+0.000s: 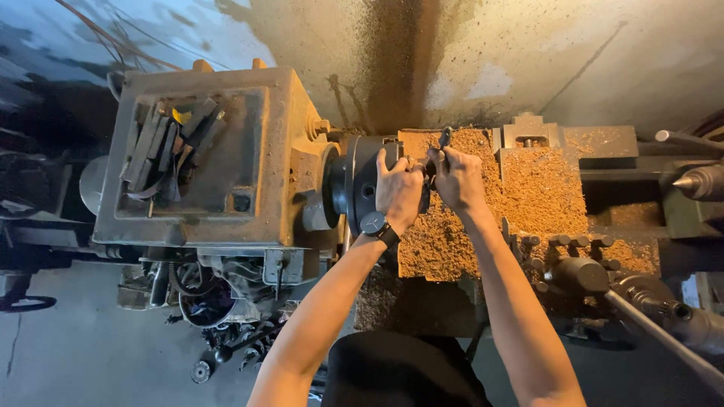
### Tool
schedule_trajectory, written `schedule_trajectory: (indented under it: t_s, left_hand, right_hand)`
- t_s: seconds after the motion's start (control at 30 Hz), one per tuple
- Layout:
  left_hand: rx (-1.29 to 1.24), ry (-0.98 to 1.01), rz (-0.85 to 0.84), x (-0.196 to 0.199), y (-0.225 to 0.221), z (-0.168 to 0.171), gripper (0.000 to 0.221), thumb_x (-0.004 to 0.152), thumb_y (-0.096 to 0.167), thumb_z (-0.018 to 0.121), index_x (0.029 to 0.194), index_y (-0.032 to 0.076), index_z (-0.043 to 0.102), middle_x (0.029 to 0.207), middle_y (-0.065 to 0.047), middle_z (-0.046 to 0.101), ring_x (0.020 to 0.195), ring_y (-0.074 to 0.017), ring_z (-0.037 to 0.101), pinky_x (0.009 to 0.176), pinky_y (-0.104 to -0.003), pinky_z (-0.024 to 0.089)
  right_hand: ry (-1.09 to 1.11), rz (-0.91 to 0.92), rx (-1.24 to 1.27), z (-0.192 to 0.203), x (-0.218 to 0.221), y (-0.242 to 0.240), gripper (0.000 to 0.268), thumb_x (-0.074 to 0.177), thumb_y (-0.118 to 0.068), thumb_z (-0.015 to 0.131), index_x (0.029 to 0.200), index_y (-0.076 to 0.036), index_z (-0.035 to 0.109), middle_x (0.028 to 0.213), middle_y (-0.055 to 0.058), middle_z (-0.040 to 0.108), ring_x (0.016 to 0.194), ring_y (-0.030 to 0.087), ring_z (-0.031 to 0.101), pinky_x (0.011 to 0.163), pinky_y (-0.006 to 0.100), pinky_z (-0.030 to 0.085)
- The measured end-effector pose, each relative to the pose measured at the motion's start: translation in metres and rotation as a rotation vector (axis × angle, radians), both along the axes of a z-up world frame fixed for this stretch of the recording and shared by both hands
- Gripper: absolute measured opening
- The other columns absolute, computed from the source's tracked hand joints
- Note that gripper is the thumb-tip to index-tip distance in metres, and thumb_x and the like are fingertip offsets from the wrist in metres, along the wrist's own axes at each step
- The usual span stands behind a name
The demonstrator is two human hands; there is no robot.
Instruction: Operating a metal lathe to machine a small component.
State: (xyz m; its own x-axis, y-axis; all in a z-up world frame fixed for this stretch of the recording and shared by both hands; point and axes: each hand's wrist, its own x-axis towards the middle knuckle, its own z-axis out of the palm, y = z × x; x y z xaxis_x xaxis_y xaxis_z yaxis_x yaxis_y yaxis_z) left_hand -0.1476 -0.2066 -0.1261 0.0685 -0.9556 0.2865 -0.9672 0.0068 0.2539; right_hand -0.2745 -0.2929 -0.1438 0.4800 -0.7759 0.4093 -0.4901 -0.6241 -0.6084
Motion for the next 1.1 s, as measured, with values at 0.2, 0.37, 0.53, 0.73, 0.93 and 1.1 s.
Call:
schedule_trajectory:
  t_s: [0.2,0.37,0.53,0.73,0.93,1.1]
  left_hand:
    - [-0.049,-0.010,-0.019,0.004,-0.003,-0.025,0.012,0.090,0.005,0.063,0.100,0.002,0.069,0.082,-0.007,0.069,0.097,-0.0219,0.068,0.122,-0.065,0.027]
    - [-0.273,0.209,-0.127,0.013,0.047,0.000,0.020,0.090,0.008,0.066,0.108,0.000,0.064,0.104,-0.017,0.066,0.109,-0.0346,0.065,0.117,-0.066,0.028]
    - [-0.410,0.683,0.031,0.048,0.178,0.053,0.015,0.093,0.007,0.071,0.106,0.003,0.066,0.107,-0.016,0.067,0.109,-0.0359,0.066,0.095,-0.043,0.053]
    - [-0.204,1.050,0.411,0.081,0.257,0.036,0.012,0.089,0.011,0.077,0.094,0.001,0.075,0.074,-0.011,0.072,0.062,-0.0184,0.063,0.059,-0.032,0.051]
    - [-0.119,1.155,0.642,0.086,0.303,-0.015,0.012,0.086,0.011,0.077,0.093,0.002,0.078,0.070,-0.009,0.076,0.057,-0.0099,0.060,0.052,-0.028,0.047]
    - [-0.043,1.413,0.739,0.074,0.323,-0.100,0.013,0.088,0.005,0.072,0.096,-0.003,0.076,0.082,-0.012,0.081,0.077,-0.0150,0.075,0.074,-0.029,0.060]
  right_hand:
    - [-0.124,-0.019,0.152,0.017,-0.006,0.019,0.021,0.108,-0.015,0.060,0.096,-0.001,0.071,0.074,0.009,0.071,0.053,0.014,0.063,0.045,0.031,0.047]
    - [-0.222,-0.125,0.047,0.058,-0.016,0.033,0.015,0.108,-0.012,0.067,0.102,0.002,0.069,0.085,0.012,0.072,0.069,0.016,0.067,0.061,0.032,0.052]
    - [-0.331,0.027,-0.059,0.131,0.036,0.081,0.016,0.113,-0.003,0.060,0.123,0.004,0.070,0.113,0.015,0.075,0.099,0.018,0.074,0.087,0.030,0.061]
    - [-0.085,0.486,-0.202,0.141,0.189,0.133,0.042,0.072,0.003,0.072,0.113,-0.005,0.071,0.132,0.014,0.067,0.125,0.032,0.062,0.105,0.040,0.051]
    - [0.240,0.464,-0.264,0.075,0.323,0.116,0.040,0.081,0.005,0.063,0.120,0.000,0.066,0.131,0.020,0.064,0.123,0.037,0.058,0.101,0.045,0.051]
    - [-0.008,0.453,-0.175,0.105,0.278,0.158,0.033,0.085,-0.003,0.066,0.118,-0.003,0.070,0.114,0.018,0.068,0.113,0.039,0.061,0.095,0.046,0.052]
